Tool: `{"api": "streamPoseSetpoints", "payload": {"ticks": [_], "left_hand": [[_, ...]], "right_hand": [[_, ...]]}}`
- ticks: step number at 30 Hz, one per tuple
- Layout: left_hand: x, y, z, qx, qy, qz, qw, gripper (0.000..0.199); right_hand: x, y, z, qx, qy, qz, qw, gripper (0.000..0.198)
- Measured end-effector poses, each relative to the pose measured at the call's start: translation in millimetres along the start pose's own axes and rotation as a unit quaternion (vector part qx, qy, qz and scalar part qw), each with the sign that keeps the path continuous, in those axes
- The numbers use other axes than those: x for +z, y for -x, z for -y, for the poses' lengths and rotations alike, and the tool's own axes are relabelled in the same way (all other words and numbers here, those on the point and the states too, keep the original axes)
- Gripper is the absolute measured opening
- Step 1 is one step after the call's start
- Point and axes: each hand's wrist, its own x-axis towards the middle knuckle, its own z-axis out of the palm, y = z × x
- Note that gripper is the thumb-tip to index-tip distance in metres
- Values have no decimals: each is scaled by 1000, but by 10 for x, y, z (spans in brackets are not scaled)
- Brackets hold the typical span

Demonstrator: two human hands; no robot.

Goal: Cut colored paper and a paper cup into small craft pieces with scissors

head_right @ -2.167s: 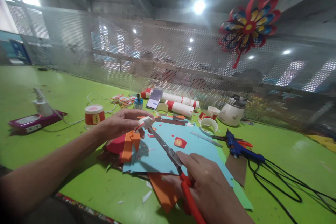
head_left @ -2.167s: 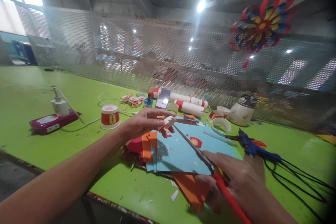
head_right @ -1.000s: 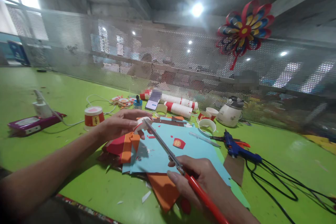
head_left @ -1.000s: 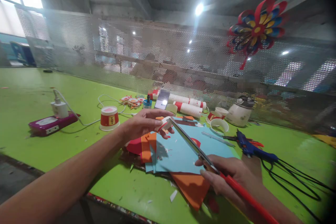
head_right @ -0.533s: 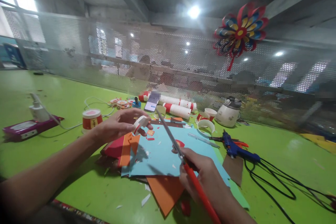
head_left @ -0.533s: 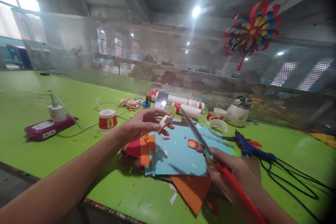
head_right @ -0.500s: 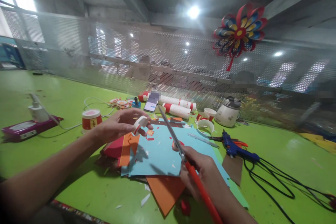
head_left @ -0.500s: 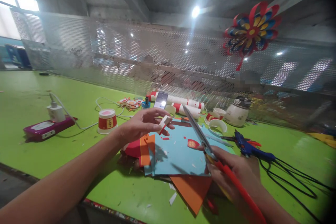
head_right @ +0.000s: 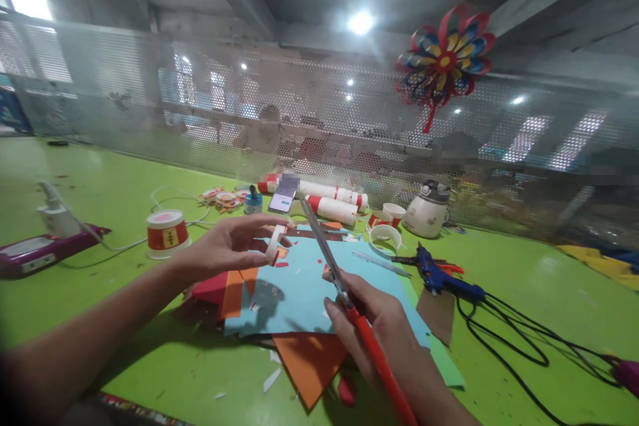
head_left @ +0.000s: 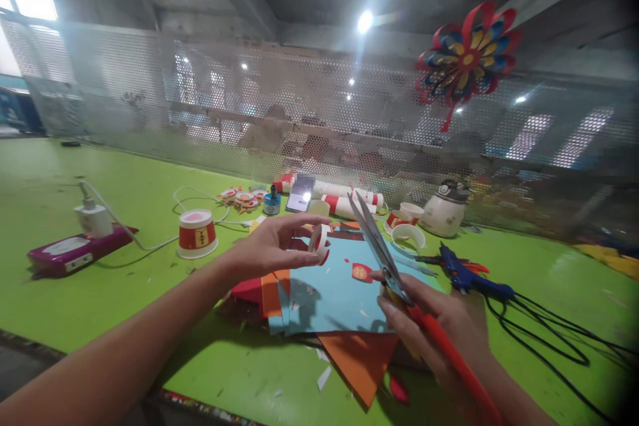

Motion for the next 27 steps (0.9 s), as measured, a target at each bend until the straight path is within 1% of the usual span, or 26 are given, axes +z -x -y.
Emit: {"api": "streamPoseSetpoints", "payload": {"ticks": [3,6,8,10,14,16,18,22,24,27], "left_hand": [[69,-21,31,55,-98,-74,991,46],[112,-32,77,101,-170,-118,973,44],[113,-30,109,117,-215,-128,961,44],[100,-22,136,131,-269,-132,945,48],[98,0,142,148,-348,-144,914,65],[125,10,119,151,-358,-150,909,72],[161,19,95,147,-354,-156,910,75],[219,14,78,119,-316,-169,926,76],[233,-1,81,107,-272,-181,939,71],[241,-29,78,100,-207,-193,954,53]], "right_hand": [[-8,-19,-8,29,-14,3,999,38],[-17,-49,-44,27,-40,20,999,39],[-15,-62,-66,27,-38,23,999,37],[-2,-66,-86,18,-12,12,1000,35],[48,-71,-130,-12,25,-11,1000,32],[67,-80,-150,-16,30,-19,999,32],[73,-93,-167,-13,42,-38,998,32],[59,-131,-219,-1,74,-79,994,34],[55,-153,-259,-3,85,-80,993,35],[56,-175,-316,-15,95,-59,994,39]]}}
